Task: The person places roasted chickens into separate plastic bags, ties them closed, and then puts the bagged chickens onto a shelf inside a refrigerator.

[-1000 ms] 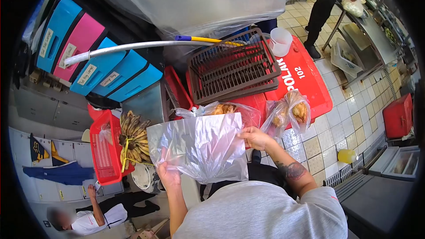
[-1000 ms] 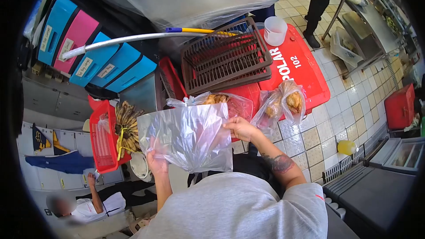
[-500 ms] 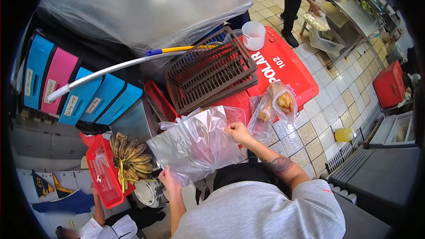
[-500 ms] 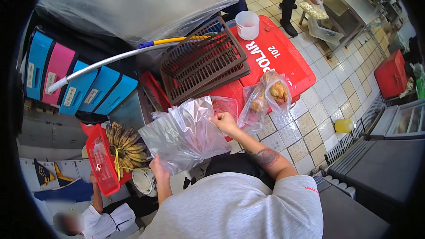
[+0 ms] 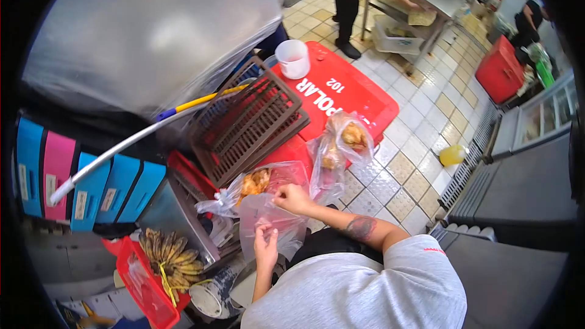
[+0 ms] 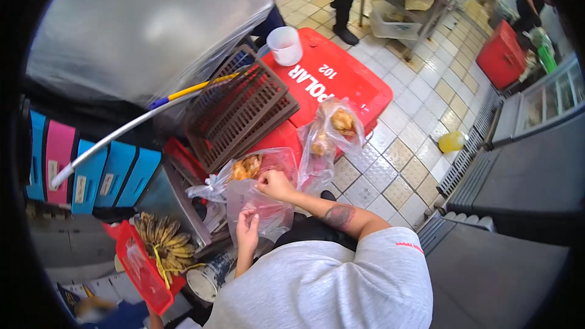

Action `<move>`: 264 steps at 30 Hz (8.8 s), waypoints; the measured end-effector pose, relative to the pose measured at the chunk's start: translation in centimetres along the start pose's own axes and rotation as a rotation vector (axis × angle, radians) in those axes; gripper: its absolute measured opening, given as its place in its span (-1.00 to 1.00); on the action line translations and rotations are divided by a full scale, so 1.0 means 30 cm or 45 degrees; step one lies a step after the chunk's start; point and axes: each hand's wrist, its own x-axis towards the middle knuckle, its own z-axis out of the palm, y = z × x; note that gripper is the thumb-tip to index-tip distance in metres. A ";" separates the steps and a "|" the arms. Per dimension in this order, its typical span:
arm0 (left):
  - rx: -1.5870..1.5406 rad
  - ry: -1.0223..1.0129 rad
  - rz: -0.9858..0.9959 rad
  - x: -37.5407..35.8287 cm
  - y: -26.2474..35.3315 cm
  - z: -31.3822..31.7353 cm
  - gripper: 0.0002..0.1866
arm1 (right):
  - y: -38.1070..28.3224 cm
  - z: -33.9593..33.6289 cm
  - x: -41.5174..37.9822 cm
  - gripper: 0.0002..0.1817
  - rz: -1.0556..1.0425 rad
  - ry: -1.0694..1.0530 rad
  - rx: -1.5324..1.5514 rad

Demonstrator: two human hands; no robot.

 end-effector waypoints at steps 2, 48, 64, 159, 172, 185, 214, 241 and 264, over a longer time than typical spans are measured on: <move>0.015 -0.059 0.024 0.027 -0.037 0.016 -0.75 | 0.020 0.010 -0.007 -0.86 -0.113 0.073 -0.071; -1.451 -0.241 -0.579 0.164 0.024 -0.019 -0.63 | 0.164 -0.173 0.041 -0.79 0.049 0.437 0.067; -1.142 0.186 -0.687 0.205 0.066 -0.125 -0.77 | 0.165 -0.063 0.011 -0.67 0.145 -0.561 0.602; 0.207 0.008 0.318 0.464 0.168 -0.042 -0.77 | 0.063 -0.188 0.080 -0.43 0.435 -0.924 0.793; 0.688 -0.069 0.975 0.129 0.542 0.098 -0.48 | 0.113 -0.230 0.070 -0.32 0.332 -0.765 1.686; 0.503 0.027 0.938 0.206 0.434 0.141 -0.83 | 0.056 -0.346 0.048 -0.30 0.137 -0.760 1.993; 0.329 -0.322 0.949 0.146 0.444 0.298 -0.86 | 0.090 -0.262 -0.070 -0.40 0.445 -0.582 1.934; -0.928 -0.183 -0.113 0.196 0.270 0.259 -0.86 | 0.016 -0.666 -0.263 0.05 -0.062 0.047 -0.210; 1.320 -0.056 0.442 0.430 -0.318 0.029 -0.42 | 0.344 -0.275 0.322 -0.72 -0.678 -0.185 -0.662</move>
